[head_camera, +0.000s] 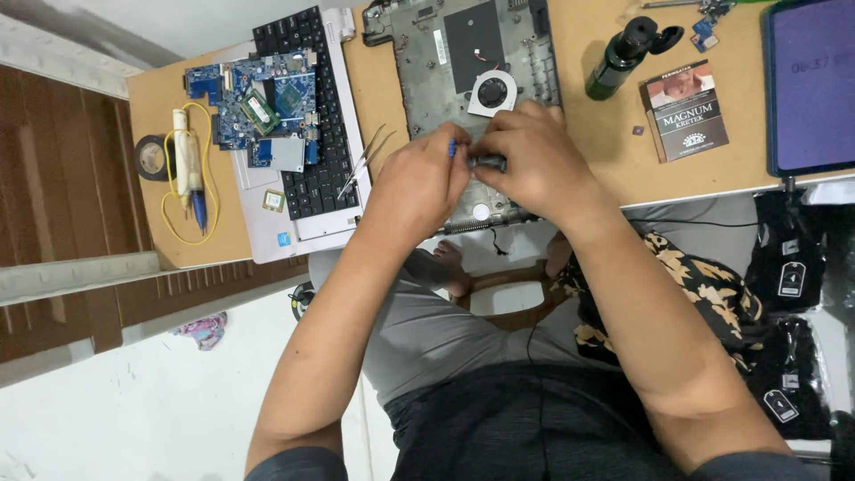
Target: Cleaning a laptop daughterboard and chassis using a brush and cleaning solution.
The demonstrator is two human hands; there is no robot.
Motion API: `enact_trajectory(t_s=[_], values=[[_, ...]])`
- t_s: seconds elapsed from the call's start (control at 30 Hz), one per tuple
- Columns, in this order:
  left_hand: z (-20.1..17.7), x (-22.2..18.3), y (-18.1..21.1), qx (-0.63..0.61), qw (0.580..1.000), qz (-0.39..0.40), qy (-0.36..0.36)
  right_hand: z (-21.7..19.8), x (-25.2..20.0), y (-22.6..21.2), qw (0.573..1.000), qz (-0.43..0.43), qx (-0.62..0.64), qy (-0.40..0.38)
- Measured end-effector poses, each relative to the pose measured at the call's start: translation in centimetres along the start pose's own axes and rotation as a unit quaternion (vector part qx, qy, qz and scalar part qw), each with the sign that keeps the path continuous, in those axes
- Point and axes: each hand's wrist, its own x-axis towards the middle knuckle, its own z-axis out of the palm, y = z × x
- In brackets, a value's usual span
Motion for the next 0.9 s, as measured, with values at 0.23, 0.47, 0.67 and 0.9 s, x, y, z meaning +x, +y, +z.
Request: enact_trajectory(t_s=[0.23, 0.47, 0.67, 0.9], values=[[-0.9, 1.0, -0.7, 0.024, 0.993, 0.040, -0.106, -0.6, 0.2, -0.7, 0.998, 0.036, -0.005, -0.057], [0.5, 1.0, -2.1, 0.003, 0.999, -0.010, -0.045, -0.7, 0.1, -0.8, 0.999, 0.028, 0.004, -0.040], [-0.2, 1.5, -1.2, -0.170, 0.981, -0.089, -0.015, -0.7, 0.1, -0.7, 0.999, 0.021, -0.004, -0.044], [-0.4, 1.2, 0.1, -0.209, 0.969, -0.129, -0.027, -0.6, 0.1, -0.8, 0.998, 0.035, 0.010, -0.046]])
